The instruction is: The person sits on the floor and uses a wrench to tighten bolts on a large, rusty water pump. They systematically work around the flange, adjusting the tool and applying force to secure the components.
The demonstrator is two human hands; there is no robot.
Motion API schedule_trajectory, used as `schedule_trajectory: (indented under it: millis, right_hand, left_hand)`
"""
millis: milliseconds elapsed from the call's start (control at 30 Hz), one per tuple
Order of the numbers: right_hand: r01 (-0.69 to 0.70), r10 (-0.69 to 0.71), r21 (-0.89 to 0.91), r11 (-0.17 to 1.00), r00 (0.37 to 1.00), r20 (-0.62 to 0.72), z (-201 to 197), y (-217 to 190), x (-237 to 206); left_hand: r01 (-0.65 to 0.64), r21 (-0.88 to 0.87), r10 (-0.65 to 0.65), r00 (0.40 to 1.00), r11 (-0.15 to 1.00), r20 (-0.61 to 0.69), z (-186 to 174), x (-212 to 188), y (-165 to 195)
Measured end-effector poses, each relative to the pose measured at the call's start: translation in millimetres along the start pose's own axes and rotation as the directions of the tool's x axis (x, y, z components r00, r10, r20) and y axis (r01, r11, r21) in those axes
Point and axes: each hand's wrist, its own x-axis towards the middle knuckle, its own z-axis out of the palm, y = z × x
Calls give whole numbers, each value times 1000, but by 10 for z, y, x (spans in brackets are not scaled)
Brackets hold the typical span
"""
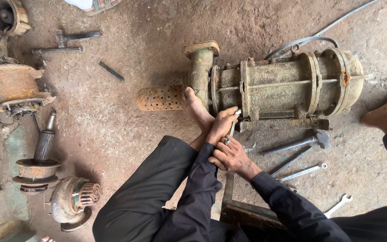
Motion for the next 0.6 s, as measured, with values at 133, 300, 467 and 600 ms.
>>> schedule_trajectory:
  millis: [133,300,467,600]
  right_hand:
    - [57,-57,4,998,998,-6,-40,-12,26]
    - [-82,82,10,997,996,-29,-119,-26,39]
    - [-123,121,21,992,990,66,-143,77,72]
    - [-221,219,26,975,974,55,-116,103,85]
  left_hand:
    - [19,-141,-18,1000,990,6,52,-40,66]
    - [84,-55,-86,995,995,-41,57,-56,112]
    - [-4,-142,7,1000,990,14,11,25,-2]
    - [-67,-248,61,998,966,-31,18,-5,-79]
